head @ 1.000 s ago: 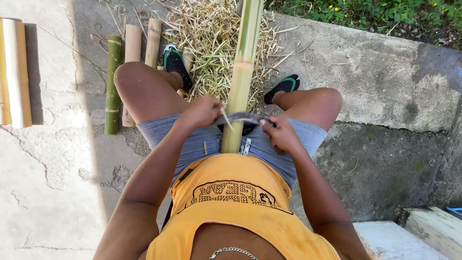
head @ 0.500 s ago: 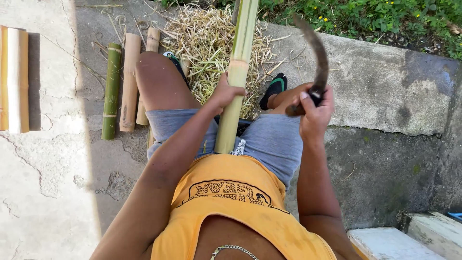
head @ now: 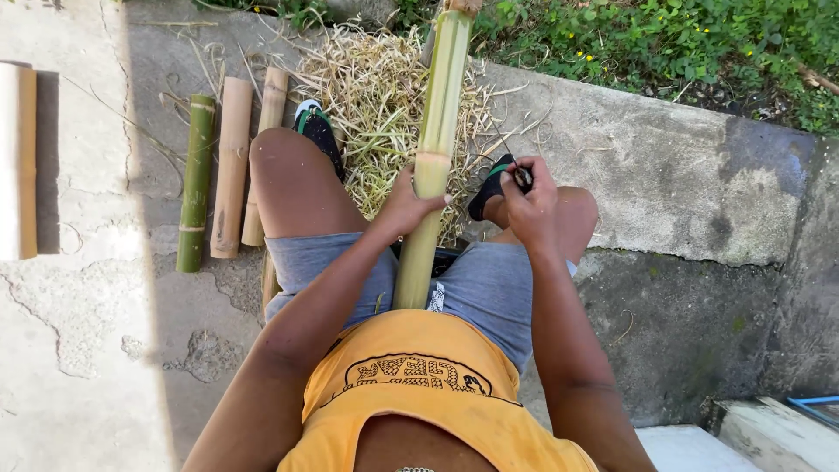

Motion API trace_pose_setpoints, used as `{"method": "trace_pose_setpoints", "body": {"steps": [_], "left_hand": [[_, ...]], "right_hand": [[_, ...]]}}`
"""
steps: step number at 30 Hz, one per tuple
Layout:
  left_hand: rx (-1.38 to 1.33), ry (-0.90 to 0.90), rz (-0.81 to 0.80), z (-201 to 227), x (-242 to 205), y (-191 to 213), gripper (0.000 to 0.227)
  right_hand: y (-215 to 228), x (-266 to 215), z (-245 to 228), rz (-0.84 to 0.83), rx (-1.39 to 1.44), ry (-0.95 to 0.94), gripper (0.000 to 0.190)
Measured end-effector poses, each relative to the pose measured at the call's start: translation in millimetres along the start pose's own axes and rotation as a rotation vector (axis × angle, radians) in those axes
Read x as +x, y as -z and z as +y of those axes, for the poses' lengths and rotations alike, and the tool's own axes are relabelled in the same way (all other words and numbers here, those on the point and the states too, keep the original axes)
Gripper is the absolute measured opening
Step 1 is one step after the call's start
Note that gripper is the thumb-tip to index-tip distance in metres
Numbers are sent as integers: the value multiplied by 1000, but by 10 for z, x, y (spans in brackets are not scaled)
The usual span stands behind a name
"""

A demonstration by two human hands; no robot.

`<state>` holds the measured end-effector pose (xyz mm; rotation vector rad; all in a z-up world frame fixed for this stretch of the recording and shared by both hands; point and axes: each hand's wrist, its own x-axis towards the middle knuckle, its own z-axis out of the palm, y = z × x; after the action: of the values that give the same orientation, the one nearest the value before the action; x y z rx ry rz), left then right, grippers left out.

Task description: Using a curved blade to shave and strip the outer layer of a bamboo pole.

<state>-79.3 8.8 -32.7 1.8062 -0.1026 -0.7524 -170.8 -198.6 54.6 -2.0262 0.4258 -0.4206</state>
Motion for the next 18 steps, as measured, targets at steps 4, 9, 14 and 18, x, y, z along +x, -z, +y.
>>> {"method": "trace_pose_setpoints", "body": {"steps": [4,9,14,18], "left_hand": [[280,-180,233,711,68,389,80],[612,-443,184,776,860,434,29],[641,-280,198,1226,1557,482,28],[553,-357,329,1146,2156,437,21]], "right_hand": [[-176,259,196,-91,212,-93,22],[-503,711,398,-218,148,-519,45],[-614,1434,613,-168,-32,-411,46],[-638,1927,815,-133,-20,-308,43]]}}
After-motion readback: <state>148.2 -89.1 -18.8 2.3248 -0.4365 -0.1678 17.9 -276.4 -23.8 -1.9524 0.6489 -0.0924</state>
